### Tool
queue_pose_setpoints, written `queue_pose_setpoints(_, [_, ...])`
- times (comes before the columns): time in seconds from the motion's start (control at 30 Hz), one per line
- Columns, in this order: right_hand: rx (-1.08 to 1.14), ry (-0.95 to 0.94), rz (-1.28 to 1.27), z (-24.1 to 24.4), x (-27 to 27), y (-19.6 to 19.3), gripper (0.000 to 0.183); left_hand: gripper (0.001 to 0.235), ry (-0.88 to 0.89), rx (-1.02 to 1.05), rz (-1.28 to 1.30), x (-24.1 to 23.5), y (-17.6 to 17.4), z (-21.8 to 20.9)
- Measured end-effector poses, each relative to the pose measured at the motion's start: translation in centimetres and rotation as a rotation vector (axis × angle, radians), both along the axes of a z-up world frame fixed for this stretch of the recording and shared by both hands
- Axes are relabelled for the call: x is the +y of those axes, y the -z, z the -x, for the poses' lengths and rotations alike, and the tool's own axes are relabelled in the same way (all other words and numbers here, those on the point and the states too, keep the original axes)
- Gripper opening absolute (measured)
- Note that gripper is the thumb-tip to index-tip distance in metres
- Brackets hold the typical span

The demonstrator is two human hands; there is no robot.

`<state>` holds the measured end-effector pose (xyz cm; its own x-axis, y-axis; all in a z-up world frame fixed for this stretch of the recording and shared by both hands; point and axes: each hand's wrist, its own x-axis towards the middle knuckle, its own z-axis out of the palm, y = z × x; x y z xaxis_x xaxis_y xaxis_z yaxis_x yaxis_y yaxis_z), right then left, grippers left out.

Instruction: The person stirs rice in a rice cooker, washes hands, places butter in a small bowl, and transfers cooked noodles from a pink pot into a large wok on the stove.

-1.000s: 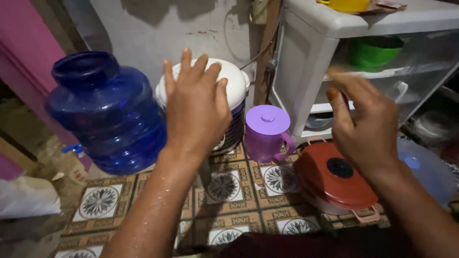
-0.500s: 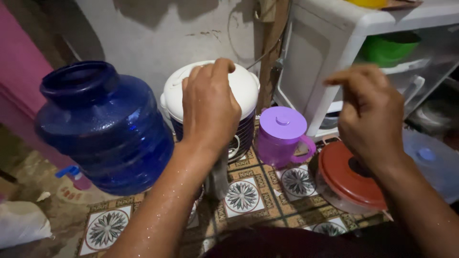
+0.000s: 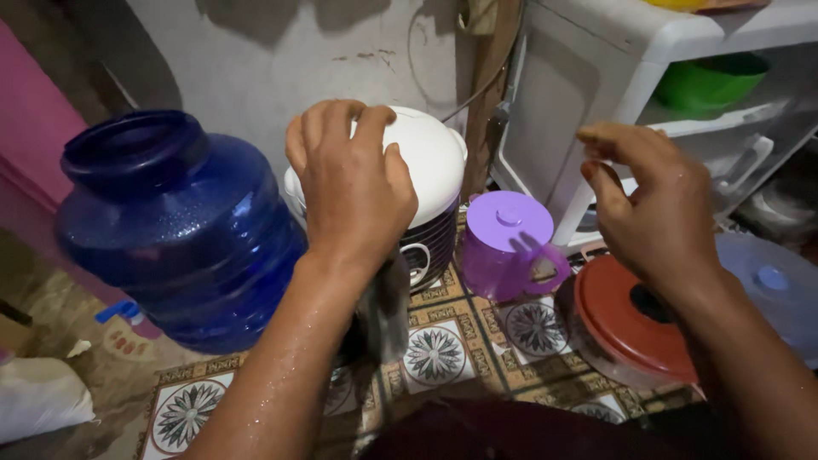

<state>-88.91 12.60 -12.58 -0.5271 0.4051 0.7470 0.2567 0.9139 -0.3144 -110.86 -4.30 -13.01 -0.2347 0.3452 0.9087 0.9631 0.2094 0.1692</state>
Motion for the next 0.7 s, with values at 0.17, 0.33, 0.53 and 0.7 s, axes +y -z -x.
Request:
queue_pose_setpoints(0.17, [0.087, -0.073, -0.026, 0.7, 0.5, -0.9, 0.013, 0.017, 0.0, 0.009, -0.012, 1.2, -0.3, -0.3])
queue_pose_setpoints(0.33, [0.04, 0.025, 0.163, 0.9, 0.6, -1.5, 0.013, 0.013, -0.004, -0.003, -0.01, 2.3, -0.3, -1.1])
queue_pose_setpoints(0.53, [-0.058, -0.051, 0.016, 1.2, 2.0, -1.4, 0.026, 0.041, -0.021, -0.094, 0.064, 3.4, 0.2, -2.7])
queue_pose_setpoints(0.7, [-0.251, -0.038, -0.072, 2.3, 3.9, 0.1, 0.06, 0.058, -0.04, -0.087, 0.23, 4.9, 0.9, -2.8])
